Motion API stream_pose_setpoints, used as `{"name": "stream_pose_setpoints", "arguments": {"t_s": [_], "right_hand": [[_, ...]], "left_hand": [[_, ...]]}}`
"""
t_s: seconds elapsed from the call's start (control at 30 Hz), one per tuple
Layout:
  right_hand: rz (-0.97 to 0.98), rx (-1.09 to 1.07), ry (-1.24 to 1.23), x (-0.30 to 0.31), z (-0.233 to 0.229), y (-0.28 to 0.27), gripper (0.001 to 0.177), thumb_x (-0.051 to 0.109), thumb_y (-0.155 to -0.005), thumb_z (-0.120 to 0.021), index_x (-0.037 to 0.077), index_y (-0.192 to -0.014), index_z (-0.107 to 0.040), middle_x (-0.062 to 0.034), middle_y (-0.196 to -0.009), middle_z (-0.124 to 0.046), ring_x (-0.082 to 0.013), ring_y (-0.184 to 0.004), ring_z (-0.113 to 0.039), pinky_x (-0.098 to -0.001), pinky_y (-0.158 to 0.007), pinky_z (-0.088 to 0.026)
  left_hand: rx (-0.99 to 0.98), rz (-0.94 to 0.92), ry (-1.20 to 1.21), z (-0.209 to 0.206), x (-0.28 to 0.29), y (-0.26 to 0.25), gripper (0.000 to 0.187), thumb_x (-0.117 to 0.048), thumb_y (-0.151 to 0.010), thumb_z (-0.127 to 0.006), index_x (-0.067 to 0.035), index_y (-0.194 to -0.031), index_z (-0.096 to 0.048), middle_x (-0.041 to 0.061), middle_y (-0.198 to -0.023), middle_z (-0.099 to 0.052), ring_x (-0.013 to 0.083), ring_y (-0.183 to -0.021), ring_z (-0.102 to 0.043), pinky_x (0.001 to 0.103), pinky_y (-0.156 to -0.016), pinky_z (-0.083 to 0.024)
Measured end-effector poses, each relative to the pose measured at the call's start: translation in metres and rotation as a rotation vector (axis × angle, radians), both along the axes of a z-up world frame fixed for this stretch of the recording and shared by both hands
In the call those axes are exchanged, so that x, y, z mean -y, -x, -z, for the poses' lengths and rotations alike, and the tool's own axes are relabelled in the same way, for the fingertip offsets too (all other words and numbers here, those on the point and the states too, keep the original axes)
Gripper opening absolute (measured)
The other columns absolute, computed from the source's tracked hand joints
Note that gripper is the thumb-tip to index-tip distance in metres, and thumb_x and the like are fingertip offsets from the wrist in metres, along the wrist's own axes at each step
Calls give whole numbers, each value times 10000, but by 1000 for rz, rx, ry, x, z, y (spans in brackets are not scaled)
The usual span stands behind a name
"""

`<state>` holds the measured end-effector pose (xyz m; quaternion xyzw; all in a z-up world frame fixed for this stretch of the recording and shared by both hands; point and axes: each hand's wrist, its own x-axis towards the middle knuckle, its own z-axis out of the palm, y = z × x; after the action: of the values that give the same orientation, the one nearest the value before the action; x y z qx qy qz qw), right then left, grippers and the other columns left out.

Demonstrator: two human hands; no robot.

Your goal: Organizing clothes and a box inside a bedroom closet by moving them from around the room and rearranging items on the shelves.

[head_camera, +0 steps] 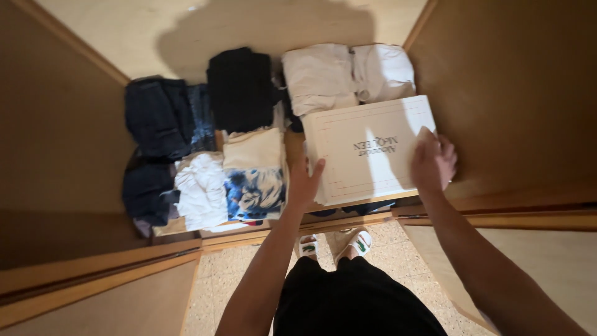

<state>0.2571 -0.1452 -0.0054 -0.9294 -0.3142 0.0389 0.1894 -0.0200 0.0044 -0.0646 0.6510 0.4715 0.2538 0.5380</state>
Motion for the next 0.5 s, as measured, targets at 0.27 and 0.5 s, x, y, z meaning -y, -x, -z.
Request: {"name": "stream_pose_setpoints", "arguments": {"t_s": [0.27, 0.5], "right_hand": [[-491, 378, -614, -6, -18, 104, 227, 72, -1043, -663, -8, -1256, -658, -176, -1320, -652, -313, -1282, -605, -442, -1115, -504], [-657, -489, -176, -25, -10, 231, 315, 222, -948, -687, 90, -1233, -662, -153, -1317, -673, -296, -1219, -652, -453, -1015, -535]], "left_hand": [[-669, -233, -409, -42, -10, 110, 657, -511, -883, -683, -175, -1435, -567, 163, -1498, -462, 375, -1417, -390, 622, -1101, -303], [-805, -110, -566, -5, 2, 147, 672, -578, -858, -692, -208, -1409, -591, 217, -1523, -398, 444, -1384, -338, 677, -1039, -276]]}}
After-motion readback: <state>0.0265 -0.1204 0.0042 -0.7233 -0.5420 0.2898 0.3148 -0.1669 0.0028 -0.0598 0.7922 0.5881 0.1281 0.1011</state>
